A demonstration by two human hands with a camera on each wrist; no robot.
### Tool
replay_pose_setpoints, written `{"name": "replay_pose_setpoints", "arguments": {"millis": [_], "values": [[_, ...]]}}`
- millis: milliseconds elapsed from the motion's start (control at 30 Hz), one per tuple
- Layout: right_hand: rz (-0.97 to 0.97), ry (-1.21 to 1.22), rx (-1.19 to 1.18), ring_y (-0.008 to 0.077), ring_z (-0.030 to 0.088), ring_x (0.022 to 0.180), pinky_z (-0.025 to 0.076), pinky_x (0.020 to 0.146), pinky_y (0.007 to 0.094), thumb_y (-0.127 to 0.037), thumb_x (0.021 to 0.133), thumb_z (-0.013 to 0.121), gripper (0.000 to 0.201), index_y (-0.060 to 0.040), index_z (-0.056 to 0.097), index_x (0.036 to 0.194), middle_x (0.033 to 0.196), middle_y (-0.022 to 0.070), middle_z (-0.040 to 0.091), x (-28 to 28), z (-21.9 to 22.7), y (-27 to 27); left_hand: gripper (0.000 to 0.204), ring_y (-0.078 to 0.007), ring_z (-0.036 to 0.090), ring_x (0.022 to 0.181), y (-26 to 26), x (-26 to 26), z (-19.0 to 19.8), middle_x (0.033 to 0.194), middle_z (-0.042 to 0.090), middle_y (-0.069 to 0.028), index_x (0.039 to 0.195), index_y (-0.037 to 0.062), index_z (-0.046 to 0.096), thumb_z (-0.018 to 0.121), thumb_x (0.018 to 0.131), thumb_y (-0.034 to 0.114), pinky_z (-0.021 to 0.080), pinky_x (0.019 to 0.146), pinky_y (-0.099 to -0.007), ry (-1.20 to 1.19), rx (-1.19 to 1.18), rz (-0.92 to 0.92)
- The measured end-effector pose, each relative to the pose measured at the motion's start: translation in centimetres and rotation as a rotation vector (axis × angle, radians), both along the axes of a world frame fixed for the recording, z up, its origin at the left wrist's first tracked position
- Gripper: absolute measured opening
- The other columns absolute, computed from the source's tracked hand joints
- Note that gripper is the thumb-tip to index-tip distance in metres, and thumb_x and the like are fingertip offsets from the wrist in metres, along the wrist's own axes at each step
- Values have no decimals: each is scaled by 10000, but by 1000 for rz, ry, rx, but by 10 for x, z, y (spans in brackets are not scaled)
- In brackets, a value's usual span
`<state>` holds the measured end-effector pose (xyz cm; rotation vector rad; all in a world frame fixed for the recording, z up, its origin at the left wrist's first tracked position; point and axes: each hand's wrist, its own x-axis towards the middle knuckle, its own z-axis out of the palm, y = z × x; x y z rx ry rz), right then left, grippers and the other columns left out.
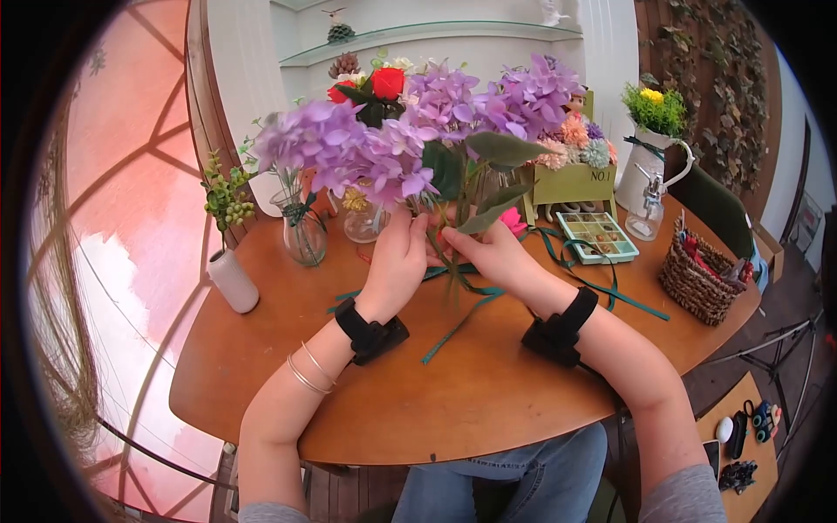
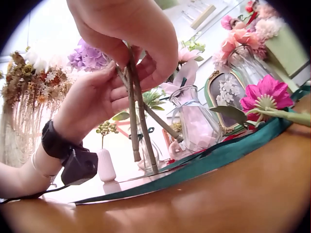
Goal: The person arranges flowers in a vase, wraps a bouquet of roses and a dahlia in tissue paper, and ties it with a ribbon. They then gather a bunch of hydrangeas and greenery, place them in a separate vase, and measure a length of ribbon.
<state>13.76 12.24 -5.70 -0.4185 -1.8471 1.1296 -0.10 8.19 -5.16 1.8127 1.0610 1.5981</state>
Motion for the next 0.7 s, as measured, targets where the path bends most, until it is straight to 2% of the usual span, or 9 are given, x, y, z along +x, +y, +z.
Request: {"name": "replay_pose_setpoints", "arguments": {"millis": [33, 133, 233, 333, 400, 467, 533, 600, 700], "values": [[0, -1, 1, 98, 490, 708, 410, 618, 237, -74, 837, 459, 258, -29, 490, 1089, 823, 36, 561, 1, -1, 1, 181, -165, 595, 642, 0, 0, 0, 829, 548, -124, 938, -33, 379, 332, 891, 136, 497, 519, -258, 21, -5, 6], [21, 35, -13, 86, 471, 676, 404, 609, 233, -50, 836, 457, 275, -18, 480, 1107, 781, 13, 536, 0, 0, -1, 197, -171, 597, 617, -3, 3, 2, 803, 546, -112, 978, -26, 371, 321, 894, 145, 485, 484, -247, 20, 15, 45], [-6, 133, -39, 74, 472, 677, 405, 612, 223, -43, 841, 445, 287, -6, 467, 1124, 776, 3, 539, 1, 7, -7, 224, -168, 601, 614, -3, -4, 10, 767, 539, -92, 1005, -16, 369, 303, 901, 171, 480, 486, -239, -39, 97, 82], [-54, 162, 61, 74, 493, 695, 417, 614, 216, -45, 835, 465, 287, -1, 477, 1118, 803, 20, 564, 6, 12, -4, 245, -167, 602, 613, 2, -14, 13, 747, 533, -82, 1015, -7, 376, 284, 908, 193, 475, 490, -233, -109, 45, 75], [39, 149, 100, 78, 512, 707, 427, 605, 211, -46, 821, 499, 274, 0, 500, 1091, 787, 33, 572, 8, 19, -11, 258, -162, 598, 603, 5, -17, 11, 746, 531, -75, 1022, -2, 377, 271, 912, 207, 474, 496, -231, -85, 32, 88], [59, 104, 99, 79, 516, 704, 430, 599, 215, -41, 811, 515, 267, -1, 511, 1076, 769, 32, 566, 8, 21, -14, 222, -163, 591, 592, 7, -18, 7, 757, 533, -75, 1011, -2, 391, 289, 907, 166, 482, 504, -241, -92, -127, 28], [78, 56, 96, 80, 519, 701, 434, 594, 219, -37, 802, 531, 261, -2, 521, 1061, 751, 31, 559, 9, 23, -16, 208, -161, 588, 591, 8, -14, 3, 782, 536, -80, 1024, -4, 396, 299, 899, 132, 489, 514, -248, -65, -71, -10], [18, -74, 92, 85, 519, 704, 436, 604, 230, -15, 791, 534, 220, -4, 527, 1010, 726, 25, 551, 9, 26, -17, 199, -159, 585, 591, 7, -9, 1, 807, 539, -86, 1036, -6, 401, 308, 892, 97, 495, 524, -255, -34, -17, -49], [-7, 51, 181, 94, 516, 711, 436, 611, 240, 1, 785, 533, 169, -5, 516, 953, 759, 30, 553, 5, 17, -8, 219, -163, 591, 667, 5, -5, 1, 877, 540, -103, 1068, -7, 401, 308, 874, 33, 506, 578, -265, -90, 13, -49]]}}
